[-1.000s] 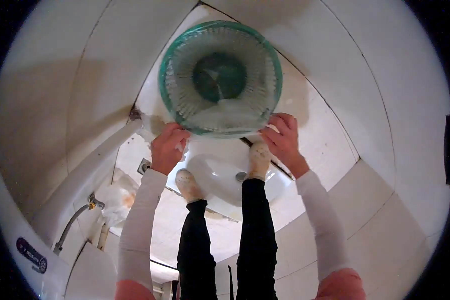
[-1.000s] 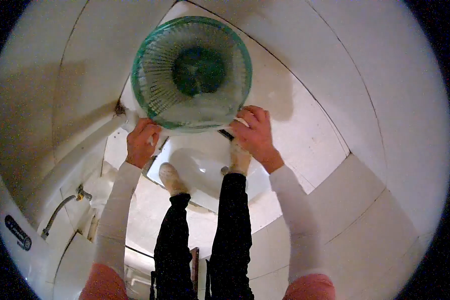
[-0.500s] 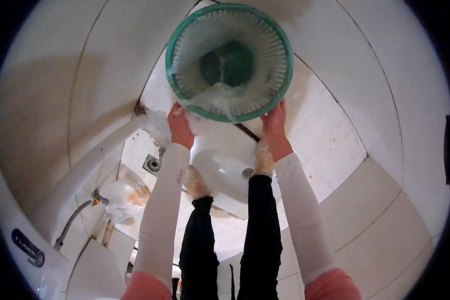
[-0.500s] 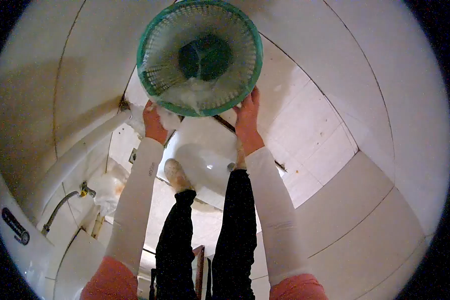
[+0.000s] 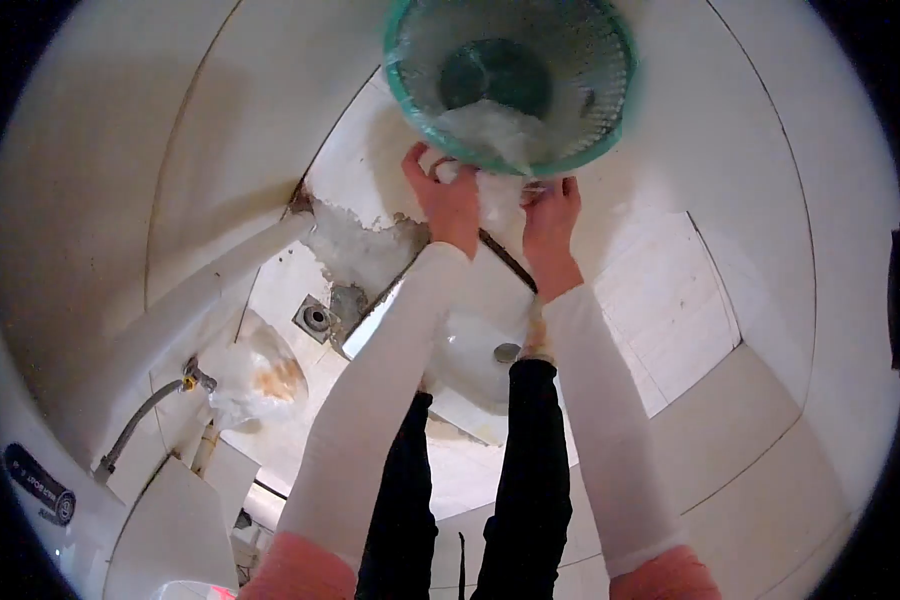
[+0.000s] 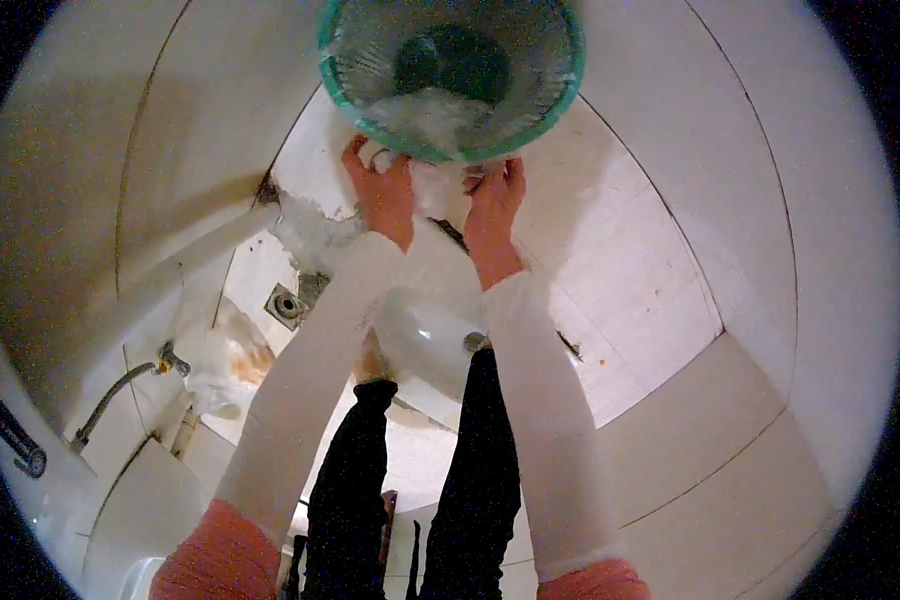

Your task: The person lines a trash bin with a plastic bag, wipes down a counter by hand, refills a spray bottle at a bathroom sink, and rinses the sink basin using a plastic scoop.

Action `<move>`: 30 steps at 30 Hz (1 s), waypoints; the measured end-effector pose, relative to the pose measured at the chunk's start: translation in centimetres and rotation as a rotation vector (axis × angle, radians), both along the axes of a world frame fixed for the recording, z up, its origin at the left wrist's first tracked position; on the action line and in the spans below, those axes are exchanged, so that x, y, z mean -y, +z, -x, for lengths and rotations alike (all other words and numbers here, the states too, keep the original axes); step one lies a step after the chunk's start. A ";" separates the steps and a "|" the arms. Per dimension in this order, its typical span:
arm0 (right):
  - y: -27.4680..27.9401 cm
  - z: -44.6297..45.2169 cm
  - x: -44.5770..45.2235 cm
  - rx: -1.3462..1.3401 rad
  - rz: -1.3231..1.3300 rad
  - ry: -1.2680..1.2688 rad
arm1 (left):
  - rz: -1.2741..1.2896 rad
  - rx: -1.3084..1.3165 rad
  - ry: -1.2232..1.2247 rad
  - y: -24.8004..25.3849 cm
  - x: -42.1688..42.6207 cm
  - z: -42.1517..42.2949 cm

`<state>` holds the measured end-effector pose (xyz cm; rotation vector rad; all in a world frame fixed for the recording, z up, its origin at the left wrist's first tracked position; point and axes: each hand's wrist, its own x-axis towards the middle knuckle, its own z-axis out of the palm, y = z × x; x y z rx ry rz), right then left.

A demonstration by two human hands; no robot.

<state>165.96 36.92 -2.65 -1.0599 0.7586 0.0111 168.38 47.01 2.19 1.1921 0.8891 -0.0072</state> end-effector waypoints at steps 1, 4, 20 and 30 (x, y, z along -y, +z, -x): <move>1.2 -0.1 -0.9 -0.076 0.048 -0.012 | -0.155 0.007 0.017 -0.2 0.7 -0.1; 2.1 0.1 -2.8 0.129 0.156 -0.123 | -0.549 0.020 -0.242 -3.6 1.4 1.6; -1.0 2.8 -1.5 0.034 -0.206 0.190 | -0.348 -0.065 -0.548 -1.4 0.3 1.0; -1.8 3.1 0.0 0.006 -0.306 0.219 | -0.518 0.102 -0.372 -2.3 0.9 1.6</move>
